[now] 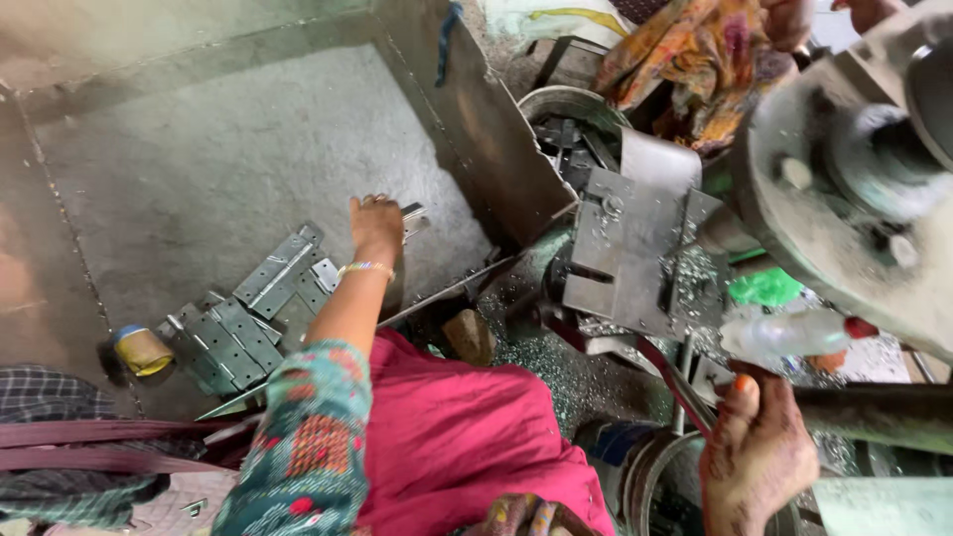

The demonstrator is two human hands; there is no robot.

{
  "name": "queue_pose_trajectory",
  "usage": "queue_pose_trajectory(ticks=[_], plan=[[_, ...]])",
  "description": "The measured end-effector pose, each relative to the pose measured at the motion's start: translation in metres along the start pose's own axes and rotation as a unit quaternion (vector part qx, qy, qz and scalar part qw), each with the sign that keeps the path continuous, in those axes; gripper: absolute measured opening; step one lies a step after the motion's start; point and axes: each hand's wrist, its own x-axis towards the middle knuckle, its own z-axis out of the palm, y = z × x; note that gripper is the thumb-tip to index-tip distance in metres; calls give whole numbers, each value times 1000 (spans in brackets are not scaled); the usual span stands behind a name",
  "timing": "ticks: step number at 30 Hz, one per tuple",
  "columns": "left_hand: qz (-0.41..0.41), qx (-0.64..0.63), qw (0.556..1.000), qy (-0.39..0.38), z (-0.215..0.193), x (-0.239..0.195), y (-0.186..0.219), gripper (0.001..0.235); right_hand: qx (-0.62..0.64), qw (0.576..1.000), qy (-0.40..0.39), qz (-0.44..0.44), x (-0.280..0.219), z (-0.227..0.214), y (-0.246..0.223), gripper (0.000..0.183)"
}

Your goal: The person picks up metal hinges from a container one by one, places them into a drilling machine jig, and uses a hand lever to lower the drill bit into the pre-marked holes.

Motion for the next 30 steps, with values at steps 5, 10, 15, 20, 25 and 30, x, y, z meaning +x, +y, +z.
queue_pose_trajectory(ticks=[5,10,15,20,25,30], plan=[[-23,-60,994,90,-11,-94,8,25,18,1000,-11,6,0,-2,-2,46],[16,-121,984,126,-40,-140,18,49,-18,999,-27,15,-4,0,0,49],[-37,-271,959,81,-100,-152,42,41,25,992,-87,93,-27,6,13,49],[79,-530,835,123,-182,-160,134,41,44,983,-127,121,-22,1,10,49],[210,-277,901,259,-205,-188,255,25,-16,971,-216,101,-24,0,9,52],[248,-132,944,174,-193,-207,288,34,-21,968,-251,13,-22,20,29,51]])
